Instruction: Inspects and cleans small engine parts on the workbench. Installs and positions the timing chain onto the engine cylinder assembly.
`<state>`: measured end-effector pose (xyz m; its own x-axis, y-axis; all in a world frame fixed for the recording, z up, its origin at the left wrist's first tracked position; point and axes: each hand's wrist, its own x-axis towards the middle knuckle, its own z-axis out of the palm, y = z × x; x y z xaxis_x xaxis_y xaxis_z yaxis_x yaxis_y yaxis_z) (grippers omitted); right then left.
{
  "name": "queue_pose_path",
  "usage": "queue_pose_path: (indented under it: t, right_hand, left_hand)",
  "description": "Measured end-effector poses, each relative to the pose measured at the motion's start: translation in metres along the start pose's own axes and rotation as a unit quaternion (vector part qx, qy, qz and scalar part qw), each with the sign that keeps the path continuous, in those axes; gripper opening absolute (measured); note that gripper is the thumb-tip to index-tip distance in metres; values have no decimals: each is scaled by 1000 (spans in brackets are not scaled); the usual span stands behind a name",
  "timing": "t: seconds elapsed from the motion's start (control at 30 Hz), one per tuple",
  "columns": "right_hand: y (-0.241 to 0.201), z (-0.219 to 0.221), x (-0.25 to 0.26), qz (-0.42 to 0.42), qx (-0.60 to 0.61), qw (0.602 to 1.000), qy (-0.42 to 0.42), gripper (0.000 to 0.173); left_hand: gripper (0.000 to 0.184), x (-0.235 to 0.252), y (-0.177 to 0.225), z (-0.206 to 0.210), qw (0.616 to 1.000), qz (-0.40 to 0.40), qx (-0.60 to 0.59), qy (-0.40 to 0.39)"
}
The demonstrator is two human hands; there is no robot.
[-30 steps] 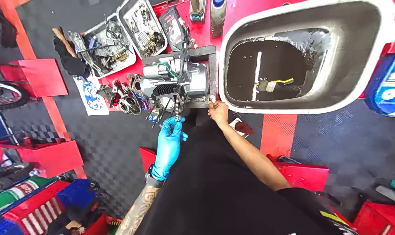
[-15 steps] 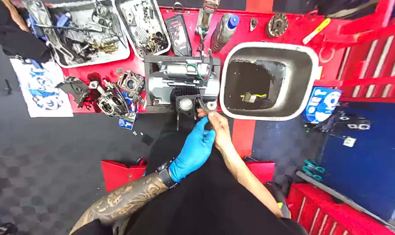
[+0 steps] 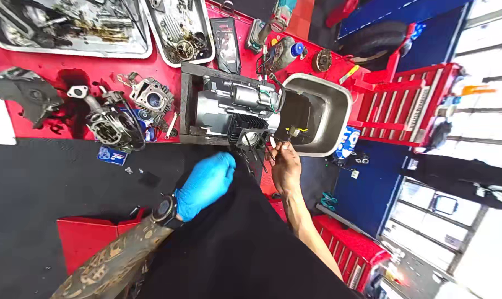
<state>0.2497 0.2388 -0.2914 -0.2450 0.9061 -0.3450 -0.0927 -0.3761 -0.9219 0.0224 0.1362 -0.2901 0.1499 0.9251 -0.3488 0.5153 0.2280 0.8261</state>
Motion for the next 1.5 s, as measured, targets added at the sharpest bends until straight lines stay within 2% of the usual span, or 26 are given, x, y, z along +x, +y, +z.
queue_pose_path:
  t: [0.03, 0.1, 0.13, 0.17, 0.23, 0.3, 0.37, 0.43, 0.57, 0.8, 1.5]
  right_hand:
    - [-2, 3, -2, 8, -7, 1000, 8, 24]
    - [-2, 9, -5, 8, -17, 1000, 23, 24]
    - [-1, 11, -6, 5, -25, 999, 28, 24]
    - [1, 13, -7, 1, -33, 999, 37, 25]
    - [4, 18, -10, 6, -52, 996, 69, 29]
    - [3, 24, -9, 15, -67, 992, 103, 31]
    - [0, 31, -7, 19, -84, 989, 121, 31]
    - [-4, 35, -7, 29, -109, 986, 126, 31]
    - [-13, 43, 2, 52, -115, 979, 157, 31]
    - [-15, 50, 5, 84, -125, 968, 201, 31]
    - [-28, 59, 8, 132, -162, 951, 226, 33]
  left_hand:
    - [40, 12, -9, 3, 998, -14, 30, 50]
    - [97, 40, -24, 13, 993, 11, 60, 101]
    - [113, 53, -28, 22, 990, 48, 68, 117]
    - [118, 64, -31, 31, 983, 96, 76, 137]
    - [107, 84, -33, 48, 960, 195, 82, 181]
    - [85, 105, -40, 59, 935, 265, 64, 226]
    - [71, 117, -48, 63, 923, 289, 61, 246]
    - [67, 119, -55, 65, 923, 285, 80, 246]
    - [67, 124, -58, 60, 926, 273, 124, 228]
    - [69, 122, -54, 59, 938, 247, 133, 205]
    - [70, 121, -57, 63, 934, 250, 137, 214]
